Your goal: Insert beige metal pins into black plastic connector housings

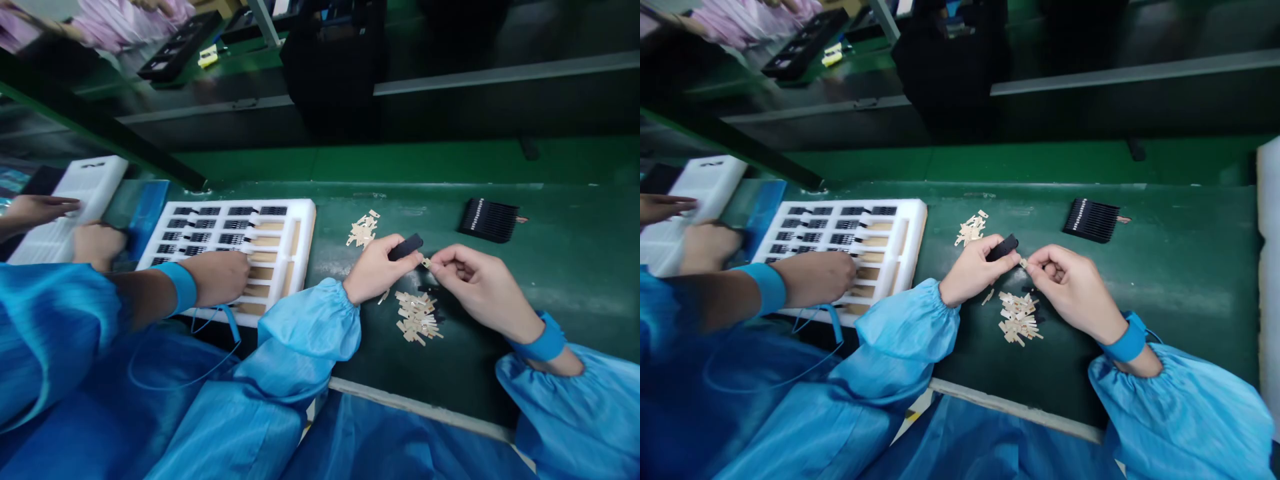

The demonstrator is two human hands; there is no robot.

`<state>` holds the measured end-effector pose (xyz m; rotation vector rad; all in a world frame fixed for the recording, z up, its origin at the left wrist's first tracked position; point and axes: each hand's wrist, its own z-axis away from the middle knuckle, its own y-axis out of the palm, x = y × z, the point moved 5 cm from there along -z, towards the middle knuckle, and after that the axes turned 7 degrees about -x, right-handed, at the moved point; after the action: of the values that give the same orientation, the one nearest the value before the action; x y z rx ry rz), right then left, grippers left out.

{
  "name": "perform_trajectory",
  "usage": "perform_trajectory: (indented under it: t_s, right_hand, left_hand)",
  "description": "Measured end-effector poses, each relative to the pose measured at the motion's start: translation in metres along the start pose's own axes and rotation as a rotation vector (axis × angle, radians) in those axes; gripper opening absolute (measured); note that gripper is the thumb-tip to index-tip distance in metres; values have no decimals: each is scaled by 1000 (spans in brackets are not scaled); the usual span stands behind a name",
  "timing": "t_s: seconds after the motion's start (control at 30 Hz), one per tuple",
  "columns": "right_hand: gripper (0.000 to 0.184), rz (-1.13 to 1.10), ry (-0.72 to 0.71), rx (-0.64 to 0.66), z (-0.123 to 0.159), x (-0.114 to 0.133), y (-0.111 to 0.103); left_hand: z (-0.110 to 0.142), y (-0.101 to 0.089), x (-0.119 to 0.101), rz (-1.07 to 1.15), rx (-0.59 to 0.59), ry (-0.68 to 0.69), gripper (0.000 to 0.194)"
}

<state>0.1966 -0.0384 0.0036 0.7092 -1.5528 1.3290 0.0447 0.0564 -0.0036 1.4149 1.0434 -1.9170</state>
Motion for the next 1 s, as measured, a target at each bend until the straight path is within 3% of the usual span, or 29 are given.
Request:
perform_trajectory:
  t_s: [0.13,0.23,0.47,0.57,0.73,0.83,1.0]
  right_hand:
    - [24,-23,1,-81,1,-4,3]
    - [19,58,-59,-168,3,-3,2]
    - [12,222,-278,-240,8,13,2]
    - [11,215,-280,-250,7,14,1]
    - [13,178,-180,-293,4,6,-4]
    - [14,183,-166,-280,3,5,-3]
    - [14,176,-189,-234,3,8,-1]
  left_hand:
    - [4,1,-1,-75,-96,139,21]
    - [9,4,-3,-131,-96,209,16]
    - [11,4,-8,-233,-128,233,7]
    - [6,-7,-10,-312,-196,195,4]
    - [1,-41,-14,-811,-468,128,14]
    - [-1,-40,-12,-790,-413,143,11]
    - [-1,-10,-8,-145,-66,145,21]
